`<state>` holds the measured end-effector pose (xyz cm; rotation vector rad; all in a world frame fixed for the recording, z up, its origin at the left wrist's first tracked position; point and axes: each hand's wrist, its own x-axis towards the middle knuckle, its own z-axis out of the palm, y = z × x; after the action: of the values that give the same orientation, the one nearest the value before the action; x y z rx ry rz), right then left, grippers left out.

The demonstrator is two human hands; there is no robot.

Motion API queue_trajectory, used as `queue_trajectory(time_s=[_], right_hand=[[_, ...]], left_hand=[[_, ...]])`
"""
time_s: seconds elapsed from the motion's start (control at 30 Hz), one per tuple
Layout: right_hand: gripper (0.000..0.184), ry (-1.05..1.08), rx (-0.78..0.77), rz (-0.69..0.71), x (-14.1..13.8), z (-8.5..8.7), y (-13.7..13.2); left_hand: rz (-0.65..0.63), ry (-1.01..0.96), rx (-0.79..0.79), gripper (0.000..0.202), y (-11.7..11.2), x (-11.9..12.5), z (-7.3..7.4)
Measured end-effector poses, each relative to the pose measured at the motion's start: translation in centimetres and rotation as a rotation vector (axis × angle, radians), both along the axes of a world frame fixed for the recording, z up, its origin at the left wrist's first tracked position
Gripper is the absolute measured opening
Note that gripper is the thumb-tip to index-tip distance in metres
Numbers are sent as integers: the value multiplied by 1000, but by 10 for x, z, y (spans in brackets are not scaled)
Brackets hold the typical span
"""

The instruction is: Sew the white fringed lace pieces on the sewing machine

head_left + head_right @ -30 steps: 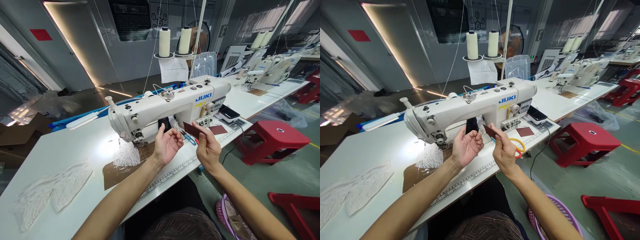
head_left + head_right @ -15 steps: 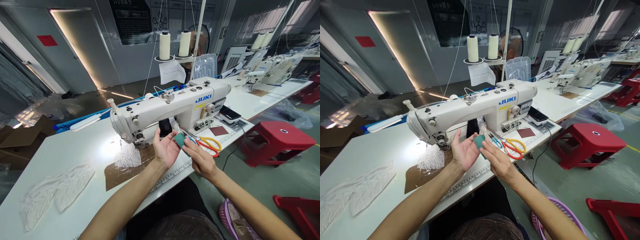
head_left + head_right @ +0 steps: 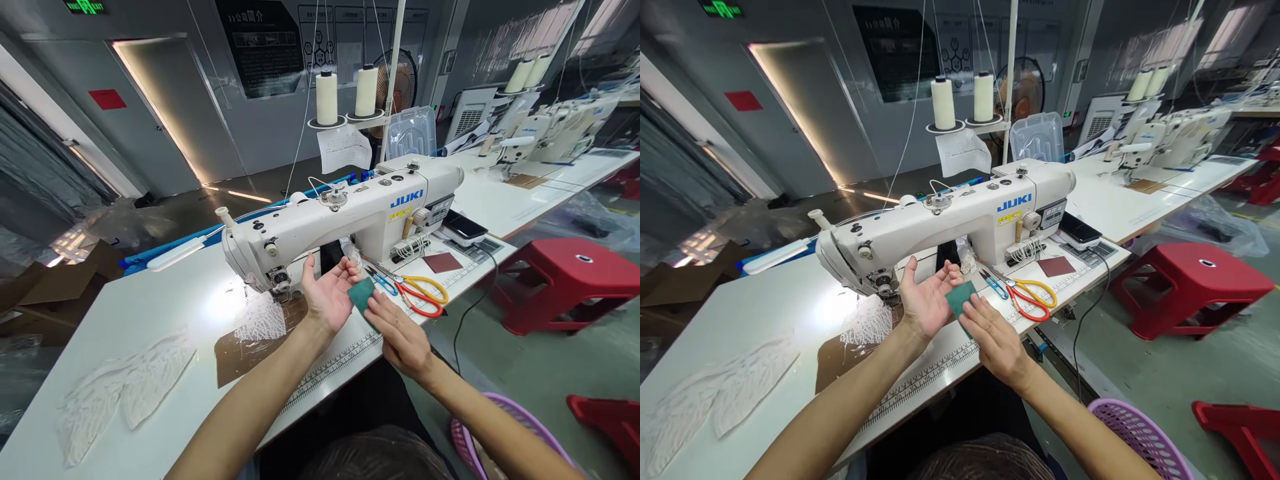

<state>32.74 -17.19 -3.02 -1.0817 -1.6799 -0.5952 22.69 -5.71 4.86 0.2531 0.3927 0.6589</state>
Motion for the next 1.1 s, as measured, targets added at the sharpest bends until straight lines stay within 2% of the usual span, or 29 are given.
queue_trajectory(time_s=[0.1, 0.2, 0.3, 0.4, 0.53, 0.6, 0.7, 0.77, 0.87, 0.97, 1.1], right_hand=[[64, 22, 78, -30, 10, 18, 8], [64, 66, 69, -6, 11, 31, 24], [63, 108, 6, 29, 4, 21, 25], [63, 145, -17, -4, 1, 6, 13], [65, 217, 32, -82, 7, 10, 18], [63, 223, 23, -44, 8, 13, 28], [56, 265, -59, 57, 6, 3, 31], [44, 455, -138, 105, 9, -6, 22], [25, 986, -202, 157, 22, -11, 7], [26, 1281, -202, 262, 29, 0, 1], [22, 1534, -215, 464, 21, 17, 0]], left_hand=[[15, 0, -10, 58, -1, 3, -1], [-20, 27, 55, 61, -5, 7, 2], [-57, 70, 87, 63, -4, 7, 3], [-4, 96, 40, 61, 3, 7, -5], [22, 100, -4, 56, 4, 11, -15], [1, 94, 9, 57, 3, 14, -16], [-2, 147, 37, 60, 5, 13, -13], [40, 192, 76, 61, 8, 11, -13], [74, 259, 265, 49, 9, 10, -18], [3, 418, 569, 31, 2, 16, -25], [-165, 448, 895, 30, -7, 25, -32]])
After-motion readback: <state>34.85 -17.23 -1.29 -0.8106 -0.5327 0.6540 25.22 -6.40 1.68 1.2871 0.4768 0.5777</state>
